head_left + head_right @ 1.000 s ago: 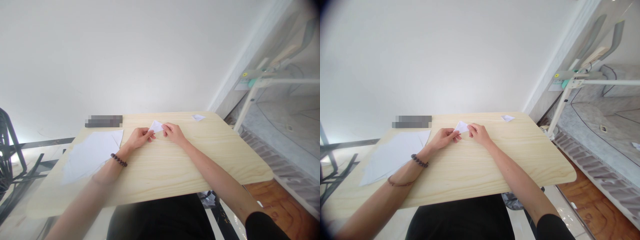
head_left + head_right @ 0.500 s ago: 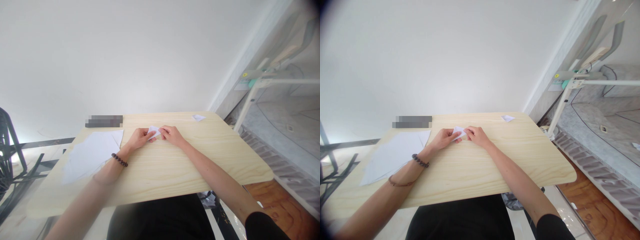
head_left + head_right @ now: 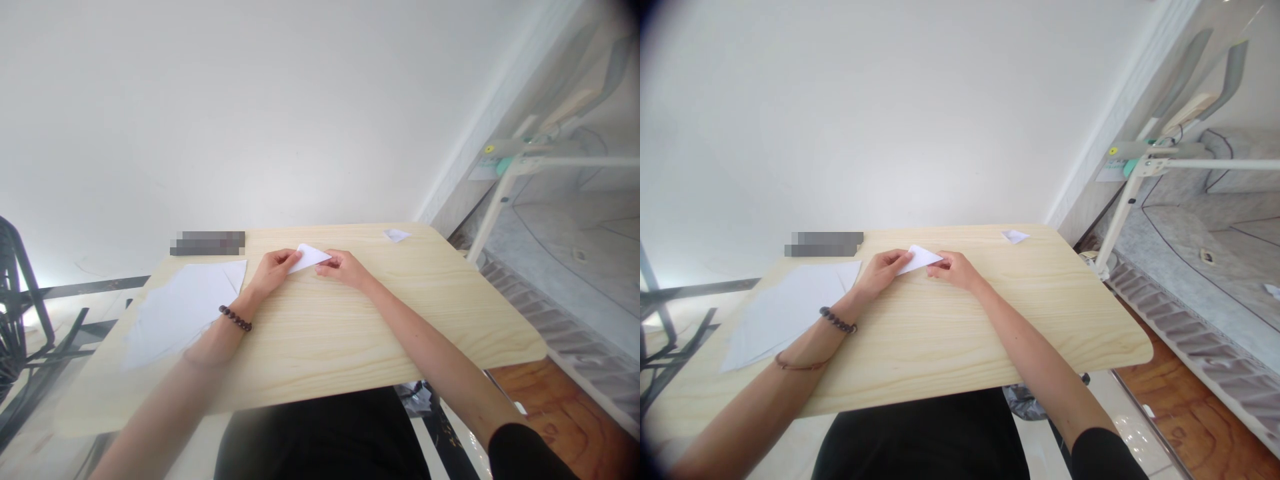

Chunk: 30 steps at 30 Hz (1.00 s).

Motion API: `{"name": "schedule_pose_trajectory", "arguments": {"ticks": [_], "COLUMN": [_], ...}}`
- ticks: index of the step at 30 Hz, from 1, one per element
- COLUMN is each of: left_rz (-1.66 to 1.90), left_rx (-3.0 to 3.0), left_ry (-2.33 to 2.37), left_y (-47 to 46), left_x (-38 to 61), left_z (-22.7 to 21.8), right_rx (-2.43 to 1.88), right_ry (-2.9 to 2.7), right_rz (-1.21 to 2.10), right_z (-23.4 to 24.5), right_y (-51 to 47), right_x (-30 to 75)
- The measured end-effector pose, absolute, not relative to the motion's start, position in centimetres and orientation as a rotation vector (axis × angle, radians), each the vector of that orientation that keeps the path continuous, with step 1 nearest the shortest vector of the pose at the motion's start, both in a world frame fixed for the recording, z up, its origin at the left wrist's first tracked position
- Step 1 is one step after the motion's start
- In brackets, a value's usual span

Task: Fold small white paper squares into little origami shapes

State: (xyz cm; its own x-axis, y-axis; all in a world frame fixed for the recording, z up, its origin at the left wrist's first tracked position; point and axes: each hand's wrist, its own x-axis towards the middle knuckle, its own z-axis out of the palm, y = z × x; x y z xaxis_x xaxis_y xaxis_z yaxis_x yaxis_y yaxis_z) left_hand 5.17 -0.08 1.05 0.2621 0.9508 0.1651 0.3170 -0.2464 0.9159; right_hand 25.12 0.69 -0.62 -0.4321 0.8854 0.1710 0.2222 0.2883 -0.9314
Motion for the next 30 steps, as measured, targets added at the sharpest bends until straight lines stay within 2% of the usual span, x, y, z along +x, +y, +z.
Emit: {"name": "schedule_pose_trajectory", "arguments": {"ticks": [6, 19, 30], "left_rz": [1.042, 0.975, 0.946], "left_rx": [1.693, 1.639, 1.676], "left_ry": [1.105, 1.11, 1.121], "left_y": [0.13, -0.06, -0.09], "left_x": [5.24, 5.37, 5.34], "left_z": [0.52, 0.71, 0.61], "right_rx": [-0.986, -1.126, -1.078], "right_ry": [-1.789, -2.008, -1.958], "right_rz": [1.189, 0.986, 1.046], "right_z": [-0.44, -0.53, -0.62], "right_y": [0.62, 0.67, 0.64], "right_x": [25.12, 25.33, 25.16]}}
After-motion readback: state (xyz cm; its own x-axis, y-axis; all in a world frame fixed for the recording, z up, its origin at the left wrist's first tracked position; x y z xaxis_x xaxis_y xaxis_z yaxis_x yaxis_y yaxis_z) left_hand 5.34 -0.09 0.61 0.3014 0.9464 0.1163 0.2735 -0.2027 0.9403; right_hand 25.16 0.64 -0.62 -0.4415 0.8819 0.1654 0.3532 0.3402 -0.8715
